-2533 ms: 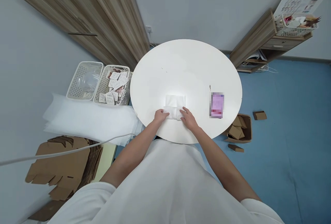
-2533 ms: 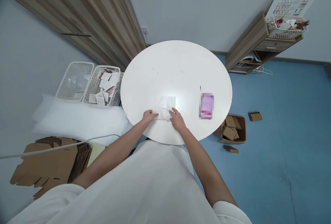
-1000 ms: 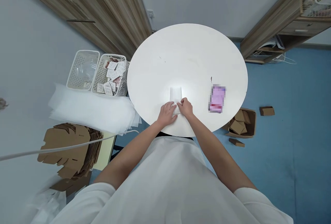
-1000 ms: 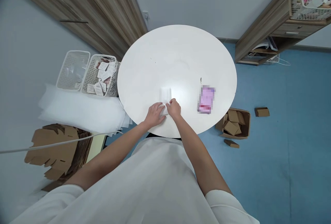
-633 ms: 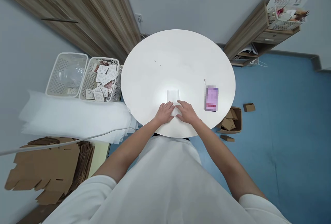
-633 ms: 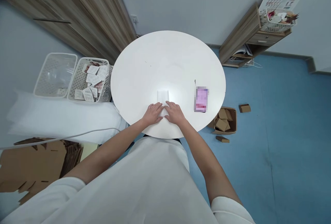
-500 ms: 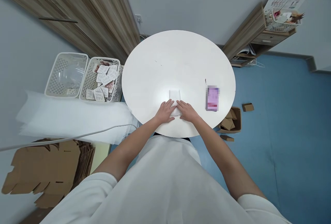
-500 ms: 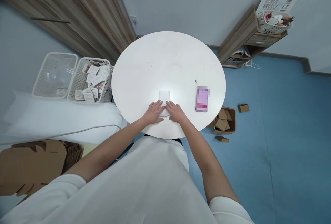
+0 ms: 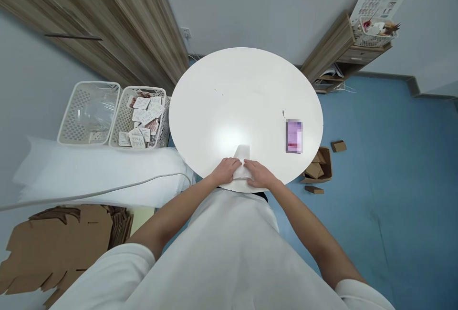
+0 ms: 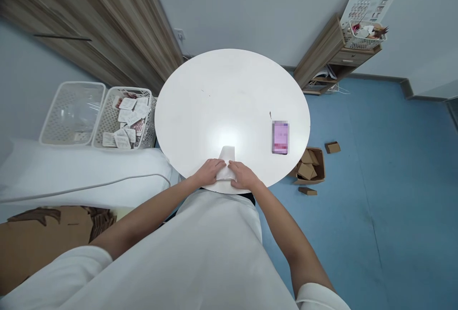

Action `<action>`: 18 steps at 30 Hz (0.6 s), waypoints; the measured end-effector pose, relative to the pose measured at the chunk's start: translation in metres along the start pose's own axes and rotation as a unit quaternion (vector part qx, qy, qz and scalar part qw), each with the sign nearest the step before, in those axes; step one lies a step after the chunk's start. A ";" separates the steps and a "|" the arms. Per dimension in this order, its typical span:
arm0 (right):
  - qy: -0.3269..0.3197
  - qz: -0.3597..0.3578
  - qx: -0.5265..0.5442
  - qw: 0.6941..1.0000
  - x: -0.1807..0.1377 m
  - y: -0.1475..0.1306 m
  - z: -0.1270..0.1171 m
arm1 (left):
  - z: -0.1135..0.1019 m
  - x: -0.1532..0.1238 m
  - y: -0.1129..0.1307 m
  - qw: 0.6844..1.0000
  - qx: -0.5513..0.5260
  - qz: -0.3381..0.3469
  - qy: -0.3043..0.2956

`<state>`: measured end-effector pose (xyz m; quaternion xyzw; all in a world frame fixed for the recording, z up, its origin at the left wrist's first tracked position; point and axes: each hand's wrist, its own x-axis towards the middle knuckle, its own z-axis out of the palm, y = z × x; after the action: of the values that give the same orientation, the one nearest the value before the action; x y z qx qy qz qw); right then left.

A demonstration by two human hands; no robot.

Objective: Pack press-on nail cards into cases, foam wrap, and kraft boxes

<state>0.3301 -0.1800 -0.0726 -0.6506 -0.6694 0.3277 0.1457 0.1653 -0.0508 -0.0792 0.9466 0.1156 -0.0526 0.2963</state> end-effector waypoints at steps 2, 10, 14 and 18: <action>0.004 0.014 0.010 1.000 -0.003 -0.002 0.001 | 0.001 -0.006 0.001 1.000 -0.021 -0.005 0.015; 0.039 0.102 0.085 0.990 0.020 0.007 -0.006 | -0.006 0.007 -0.004 0.986 -0.106 -0.120 0.049; 0.057 0.185 0.129 0.972 0.034 0.010 -0.008 | -0.008 0.016 -0.010 0.964 -0.152 -0.209 0.061; 0.028 0.204 0.174 0.963 0.046 0.008 -0.016 | -0.008 0.019 -0.014 0.933 -0.247 -0.240 0.106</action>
<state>0.3407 -0.1319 -0.0766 -0.7467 -0.4512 0.4433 0.2057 0.1805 -0.0313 -0.0836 0.7875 0.3795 0.0083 0.4856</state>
